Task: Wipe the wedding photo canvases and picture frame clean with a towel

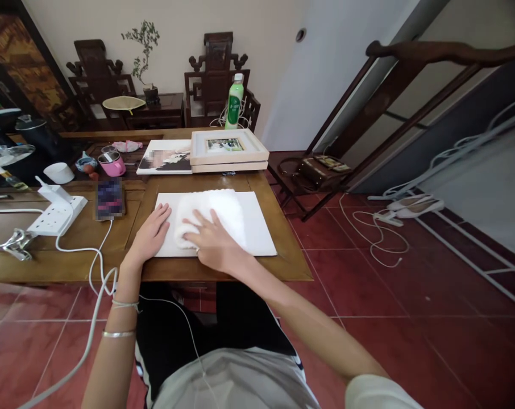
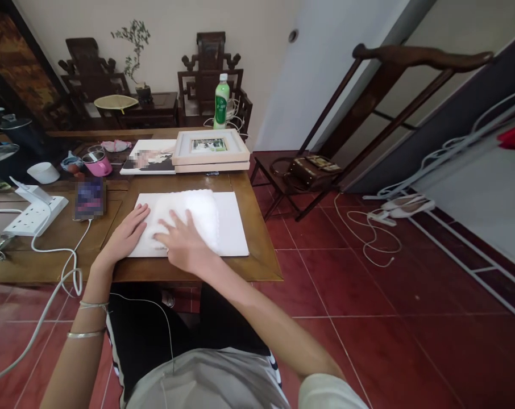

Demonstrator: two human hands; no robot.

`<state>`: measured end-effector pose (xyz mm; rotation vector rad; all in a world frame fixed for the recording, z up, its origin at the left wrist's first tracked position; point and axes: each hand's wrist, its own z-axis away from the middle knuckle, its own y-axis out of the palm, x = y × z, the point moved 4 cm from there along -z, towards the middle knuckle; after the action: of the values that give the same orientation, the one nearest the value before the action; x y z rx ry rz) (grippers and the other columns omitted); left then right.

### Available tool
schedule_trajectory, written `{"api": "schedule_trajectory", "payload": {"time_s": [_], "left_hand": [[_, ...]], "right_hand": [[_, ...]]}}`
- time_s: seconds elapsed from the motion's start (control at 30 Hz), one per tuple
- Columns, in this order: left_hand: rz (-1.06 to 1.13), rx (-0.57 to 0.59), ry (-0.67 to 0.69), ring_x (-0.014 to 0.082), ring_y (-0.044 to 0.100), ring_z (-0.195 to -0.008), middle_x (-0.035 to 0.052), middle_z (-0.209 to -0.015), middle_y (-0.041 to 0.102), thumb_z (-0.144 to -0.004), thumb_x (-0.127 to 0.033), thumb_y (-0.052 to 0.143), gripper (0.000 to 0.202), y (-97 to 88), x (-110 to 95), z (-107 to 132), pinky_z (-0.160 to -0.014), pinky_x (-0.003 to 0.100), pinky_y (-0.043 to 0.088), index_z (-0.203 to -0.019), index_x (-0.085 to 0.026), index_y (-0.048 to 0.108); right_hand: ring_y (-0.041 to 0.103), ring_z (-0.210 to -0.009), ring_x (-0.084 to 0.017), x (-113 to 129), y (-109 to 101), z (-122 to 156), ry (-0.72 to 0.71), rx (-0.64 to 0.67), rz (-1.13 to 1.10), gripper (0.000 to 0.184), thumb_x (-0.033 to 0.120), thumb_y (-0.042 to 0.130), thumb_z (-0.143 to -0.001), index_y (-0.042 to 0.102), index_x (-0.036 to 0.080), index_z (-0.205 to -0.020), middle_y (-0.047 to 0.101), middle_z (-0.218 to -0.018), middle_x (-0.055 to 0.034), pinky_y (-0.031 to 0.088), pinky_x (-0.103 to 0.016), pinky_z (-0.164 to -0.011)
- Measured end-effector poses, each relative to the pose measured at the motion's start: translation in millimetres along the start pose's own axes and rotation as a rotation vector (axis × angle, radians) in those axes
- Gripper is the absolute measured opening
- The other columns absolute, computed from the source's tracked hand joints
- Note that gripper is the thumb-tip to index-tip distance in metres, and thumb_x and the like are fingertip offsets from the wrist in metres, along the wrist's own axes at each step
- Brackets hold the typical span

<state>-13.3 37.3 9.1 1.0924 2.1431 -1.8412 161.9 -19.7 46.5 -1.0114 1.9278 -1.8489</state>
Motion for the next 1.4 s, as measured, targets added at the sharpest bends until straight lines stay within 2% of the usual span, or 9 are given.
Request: {"api": "schedule_trajectory", "payload": {"time_s": [0.13, 0.3, 0.6, 0.73, 0.9, 0.97, 1.07, 1.27, 1.4], "left_hand": [[-0.006, 0.016, 0.009, 0.0219, 0.028, -0.143, 0.0077, -0.151, 0.039, -0.096, -0.039, 0.029, 0.051, -0.4, 0.6, -0.6, -0.119, 0.043, 0.022, -0.138, -0.018, 0.047], [-0.021, 0.016, 0.014, 0.0222, 0.027, -0.144, 0.0099, -0.151, 0.038, -0.096, -0.037, 0.029, 0.052, 0.2, 0.8, -1.2, -0.119, 0.044, 0.021, -0.139, -0.015, 0.046], [0.009, 0.000, 0.002, 0.0222, 0.028, -0.143, 0.0105, -0.150, 0.039, -0.096, -0.038, 0.031, 0.051, 1.2, 1.6, 0.1, -0.119, 0.042, 0.020, -0.139, -0.014, 0.047], [0.019, -0.001, 0.001, 0.0209, 0.029, -0.143, 0.0092, -0.150, 0.040, -0.097, -0.037, 0.029, 0.050, 0.3, 2.7, 0.3, -0.119, 0.043, 0.020, -0.138, -0.016, 0.047], [0.015, 0.001, 0.016, 0.0216, 0.028, -0.143, 0.0089, -0.151, 0.039, -0.097, -0.036, 0.030, 0.050, -0.1, 3.5, 0.1, -0.119, 0.044, 0.020, -0.139, -0.017, 0.047], [0.012, 0.002, 0.020, 0.0219, 0.028, -0.143, 0.0084, -0.151, 0.039, -0.096, -0.036, 0.031, 0.049, 0.4, 4.0, -0.2, -0.119, 0.044, 0.021, -0.139, -0.017, 0.046], [0.012, 0.004, 0.027, 0.0219, 0.028, -0.143, 0.0083, -0.151, 0.039, -0.096, -0.035, 0.031, 0.049, 1.6, 4.8, -0.6, -0.119, 0.044, 0.021, -0.139, -0.017, 0.046], [0.077, -0.021, 0.018, 0.0228, 0.030, -0.142, 0.0097, -0.149, 0.042, -0.096, -0.037, 0.033, 0.048, 0.8, 3.3, -0.2, -0.118, 0.044, 0.021, -0.136, -0.016, 0.050], [0.186, -0.174, -0.028, 0.0232, 0.045, -0.133, 0.0126, -0.141, 0.051, -0.098, -0.042, 0.032, 0.051, -7.2, -1.5, 3.0, -0.115, 0.042, 0.030, -0.138, -0.015, 0.047]], "right_hand": [[0.025, -0.142, -0.033, 26.3, -0.6, 31.6, -0.165, -0.006, -0.048, 0.041, 0.003, 0.049, -0.074, 0.066, 0.019, -0.108, 0.047, -0.145, -0.0115, 0.012, -0.064, -0.113], [0.028, -0.142, -0.021, 11.0, -9.8, 54.9, -0.205, -0.016, -0.140, 0.045, 0.001, 0.048, -0.069, 0.064, 0.019, -0.107, 0.055, -0.138, -0.0098, 0.015, -0.051, -0.118], [0.028, -0.141, -0.028, -49.1, -5.2, -38.3, 0.034, -0.023, 0.002, 0.052, 0.003, 0.045, -0.079, 0.052, 0.014, -0.129, 0.056, -0.135, -0.0128, 0.018, -0.057, -0.114], [0.027, -0.140, -0.037, -20.5, 0.4, -36.2, 0.129, -0.027, 0.145, 0.050, 0.003, 0.043, -0.083, 0.054, 0.014, -0.131, 0.047, -0.143, -0.0166, 0.019, -0.063, -0.111], [0.032, -0.137, -0.040, 41.6, 6.7, 24.8, -0.054, -0.017, 0.140, 0.039, 0.010, 0.050, -0.085, 0.062, 0.017, -0.121, 0.044, -0.145, -0.0195, 0.022, -0.061, -0.111], [0.032, -0.137, -0.039, 48.7, 6.8, 43.6, -0.134, -0.001, 0.093, 0.036, 0.011, 0.054, -0.082, 0.065, 0.017, -0.116, 0.044, -0.145, -0.0186, 0.023, -0.059, -0.112], [0.030, -0.140, -0.032, 33.2, 1.3, 49.9, -0.197, -0.019, 0.006, 0.041, 0.004, 0.053, -0.076, 0.065, 0.018, -0.113, 0.044, -0.147, -0.0133, 0.024, -0.052, -0.114], [0.031, -0.140, -0.028, -28.1, -6.5, -7.2, -0.081, -0.005, 0.000, 0.052, 0.001, 0.050, -0.073, 0.057, 0.014, -0.123, 0.056, -0.135, -0.0152, 0.024, -0.051, -0.114], [0.031, -0.139, -0.033, -35.2, -2.2, -50.9, 0.044, -0.042, 0.090, 0.054, 0.000, 0.044, -0.078, 0.054, 0.014, -0.129, 0.053, -0.138, -0.0156, 0.022, -0.057, -0.111]]}}
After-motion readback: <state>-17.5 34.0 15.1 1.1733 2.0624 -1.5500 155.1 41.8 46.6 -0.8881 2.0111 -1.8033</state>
